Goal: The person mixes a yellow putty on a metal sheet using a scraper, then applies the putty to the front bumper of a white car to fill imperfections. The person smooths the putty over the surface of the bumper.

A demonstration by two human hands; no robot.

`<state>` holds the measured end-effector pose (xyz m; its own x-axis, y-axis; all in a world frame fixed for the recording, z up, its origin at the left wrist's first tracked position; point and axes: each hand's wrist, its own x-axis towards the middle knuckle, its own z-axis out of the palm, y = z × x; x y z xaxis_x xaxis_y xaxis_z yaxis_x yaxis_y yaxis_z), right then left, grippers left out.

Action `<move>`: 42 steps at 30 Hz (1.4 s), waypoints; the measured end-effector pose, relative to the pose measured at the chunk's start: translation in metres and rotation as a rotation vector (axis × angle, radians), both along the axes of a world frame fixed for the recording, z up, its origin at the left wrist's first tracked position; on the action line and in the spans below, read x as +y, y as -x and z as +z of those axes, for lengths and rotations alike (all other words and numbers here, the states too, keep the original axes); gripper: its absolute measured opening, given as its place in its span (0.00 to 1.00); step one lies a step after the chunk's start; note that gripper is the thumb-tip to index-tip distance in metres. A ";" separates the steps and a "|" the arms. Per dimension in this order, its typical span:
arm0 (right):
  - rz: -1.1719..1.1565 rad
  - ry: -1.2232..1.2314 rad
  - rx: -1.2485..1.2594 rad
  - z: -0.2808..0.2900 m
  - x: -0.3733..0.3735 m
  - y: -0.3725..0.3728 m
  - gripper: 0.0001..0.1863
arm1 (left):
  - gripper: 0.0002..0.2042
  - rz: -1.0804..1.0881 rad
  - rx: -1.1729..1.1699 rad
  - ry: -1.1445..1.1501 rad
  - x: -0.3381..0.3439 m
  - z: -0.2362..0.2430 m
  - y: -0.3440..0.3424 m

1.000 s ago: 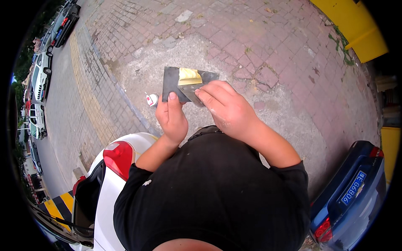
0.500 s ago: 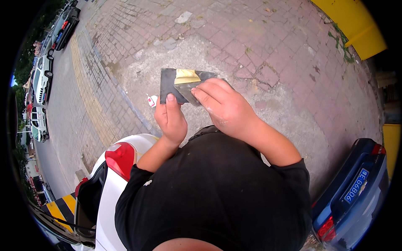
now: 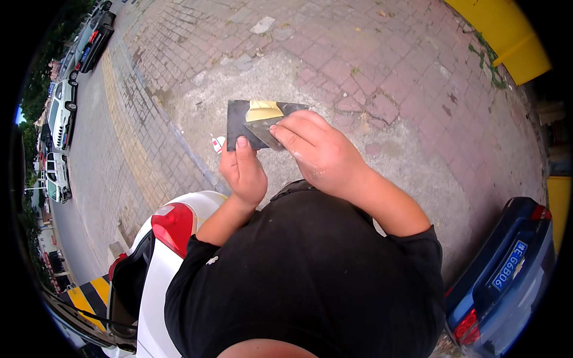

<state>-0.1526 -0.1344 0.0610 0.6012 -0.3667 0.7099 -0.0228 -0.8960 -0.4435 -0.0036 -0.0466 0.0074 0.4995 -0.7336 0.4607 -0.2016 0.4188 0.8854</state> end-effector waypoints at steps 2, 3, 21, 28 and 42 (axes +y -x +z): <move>-0.063 0.054 -0.049 0.001 -0.002 0.001 0.25 | 0.12 0.001 -0.011 -0.018 0.002 0.000 -0.001; -0.095 0.079 -0.074 0.001 -0.002 0.001 0.25 | 0.12 0.010 -0.020 -0.021 0.004 0.002 0.000; -0.059 -0.002 0.018 0.007 -0.002 -0.003 0.21 | 0.12 0.006 0.006 0.037 0.001 0.004 -0.001; -0.054 0.024 -0.019 0.007 -0.004 -0.003 0.22 | 0.12 0.009 0.008 0.048 0.001 0.002 -0.002; 0.006 0.036 -0.003 0.007 0.001 -0.004 0.23 | 0.12 -0.157 0.253 0.026 0.007 -0.002 -0.010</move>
<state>-0.1488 -0.1338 0.0683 0.6011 -0.3374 0.7244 -0.0162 -0.9115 -0.4111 0.0067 -0.0392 0.0052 0.4821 -0.8009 0.3551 0.0936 0.4501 0.8880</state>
